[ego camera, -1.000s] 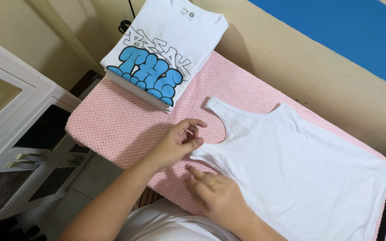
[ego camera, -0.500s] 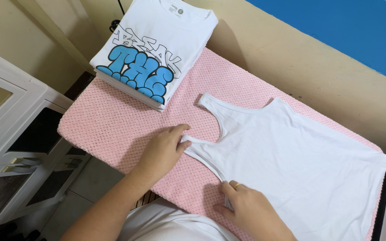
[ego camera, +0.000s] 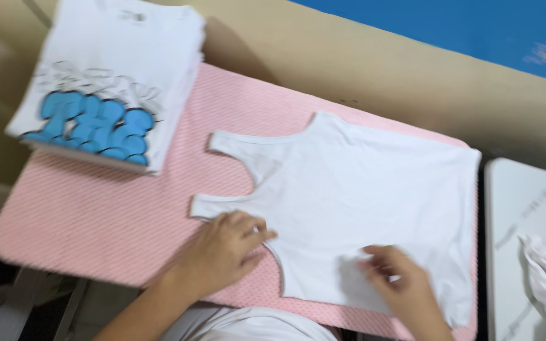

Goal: The person folds white t-shirts and tank tops one by one on a pink mat. They smooth each garment, fold the sides and bottom, and stack the folded items on the left side of the mat.

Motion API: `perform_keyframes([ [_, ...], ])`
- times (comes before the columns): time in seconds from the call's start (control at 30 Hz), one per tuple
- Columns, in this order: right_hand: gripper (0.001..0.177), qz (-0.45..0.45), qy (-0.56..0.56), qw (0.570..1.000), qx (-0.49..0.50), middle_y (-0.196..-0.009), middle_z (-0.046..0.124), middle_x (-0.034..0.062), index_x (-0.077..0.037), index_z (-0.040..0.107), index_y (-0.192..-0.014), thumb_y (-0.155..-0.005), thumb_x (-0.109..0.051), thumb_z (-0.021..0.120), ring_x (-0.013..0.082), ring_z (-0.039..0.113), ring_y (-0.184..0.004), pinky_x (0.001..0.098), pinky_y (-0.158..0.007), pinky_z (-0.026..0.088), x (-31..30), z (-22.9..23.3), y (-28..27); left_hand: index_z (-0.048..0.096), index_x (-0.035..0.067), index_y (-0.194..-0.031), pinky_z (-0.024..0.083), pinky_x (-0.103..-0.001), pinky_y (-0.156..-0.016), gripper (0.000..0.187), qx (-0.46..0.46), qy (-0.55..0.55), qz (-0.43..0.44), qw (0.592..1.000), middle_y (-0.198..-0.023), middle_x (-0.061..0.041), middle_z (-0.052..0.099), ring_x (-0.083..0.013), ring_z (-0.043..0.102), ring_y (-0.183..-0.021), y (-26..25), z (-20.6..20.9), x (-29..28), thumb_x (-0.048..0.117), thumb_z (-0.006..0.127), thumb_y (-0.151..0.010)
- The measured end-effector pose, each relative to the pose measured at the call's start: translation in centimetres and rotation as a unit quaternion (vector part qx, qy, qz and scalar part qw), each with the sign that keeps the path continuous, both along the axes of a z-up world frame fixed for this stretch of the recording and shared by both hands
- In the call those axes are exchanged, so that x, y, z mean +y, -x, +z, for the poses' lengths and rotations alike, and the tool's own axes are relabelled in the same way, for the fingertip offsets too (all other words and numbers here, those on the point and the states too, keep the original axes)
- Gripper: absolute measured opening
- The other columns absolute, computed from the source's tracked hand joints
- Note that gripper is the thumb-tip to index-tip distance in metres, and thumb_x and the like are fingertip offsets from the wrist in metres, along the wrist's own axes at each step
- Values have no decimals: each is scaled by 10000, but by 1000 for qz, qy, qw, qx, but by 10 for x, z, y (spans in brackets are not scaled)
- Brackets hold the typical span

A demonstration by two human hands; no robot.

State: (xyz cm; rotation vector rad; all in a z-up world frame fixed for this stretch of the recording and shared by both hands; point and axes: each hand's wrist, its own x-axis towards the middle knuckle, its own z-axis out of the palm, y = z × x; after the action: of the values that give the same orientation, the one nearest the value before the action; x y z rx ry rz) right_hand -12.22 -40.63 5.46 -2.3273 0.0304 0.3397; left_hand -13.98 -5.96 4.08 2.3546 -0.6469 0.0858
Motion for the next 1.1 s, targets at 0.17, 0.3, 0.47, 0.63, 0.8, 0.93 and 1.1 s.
perform_keyframes([
  [0.17,331,-277,189,939,-73,-894,666,99,-3,740,-1114,-863,-196,834,173,624,-739,323,-661,518,-110,-9,37,725,132,-1116,330,-522,-1033,372,48,-12,-152,987,-1192,-47,643,-254,524,-1187,-2,4,-36,41,692,-757],
  [0.3,330,-355,137,924,34,-789,714,81,26,741,-1064,-914,-262,799,165,646,-738,297,-677,508,-162,-33,74,742,121,-1045,268,-565,-1029,346,114,-26,-201,973,-1234,-74,630,-280,497,-1235,-7,6,-49,31,707,-712],
  [0.47,233,-361,-129,922,-45,-811,632,97,32,708,-1027,-919,-158,787,162,547,-702,291,-636,429,-192,-75,91,768,138,-987,313,-506,-1036,172,117,-23,-212,970,-1155,-25,670,-220,537,-1163,-7,-3,-59,164,748,-819],
  [0.63,89,-299,-422,838,-175,-1135,682,135,-52,570,-1042,-988,-6,624,175,626,-1041,305,-906,492,-197,-71,81,770,139,-1014,332,-453,-1051,170,144,-17,-211,967,-1130,12,694,-179,563,-1154,-8,-9,-55,210,734,-864],
  [0.8,158,-207,-523,795,-227,-1329,644,181,-56,524,-946,-922,99,543,304,590,-1310,452,-1135,485,-196,-64,70,783,162,-1083,374,-379,-1068,249,235,-3,-178,956,-1233,39,700,-174,549,-1188,-10,4,-51,189,737,-840],
  [0.93,151,-202,-534,806,-158,-1190,644,171,-48,519,-983,-931,50,621,260,636,-1182,418,-1048,512,-208,-69,69,792,184,-1103,392,-358,-1080,262,296,-35,-153,942,-1295,69,689,-183,516,-1236,-12,16,-51,197,733,-847],
  [1.1,378,-287,-309,905,-61,-1050,636,79,-29,587,-1153,-828,13,775,103,563,-856,245,-674,439,-224,-66,74,798,215,-1131,385,-354,-1108,308,317,-62,-150,934,-1347,71,664,-174,504,-1288,-9,14,-50,204,735,-830],
])
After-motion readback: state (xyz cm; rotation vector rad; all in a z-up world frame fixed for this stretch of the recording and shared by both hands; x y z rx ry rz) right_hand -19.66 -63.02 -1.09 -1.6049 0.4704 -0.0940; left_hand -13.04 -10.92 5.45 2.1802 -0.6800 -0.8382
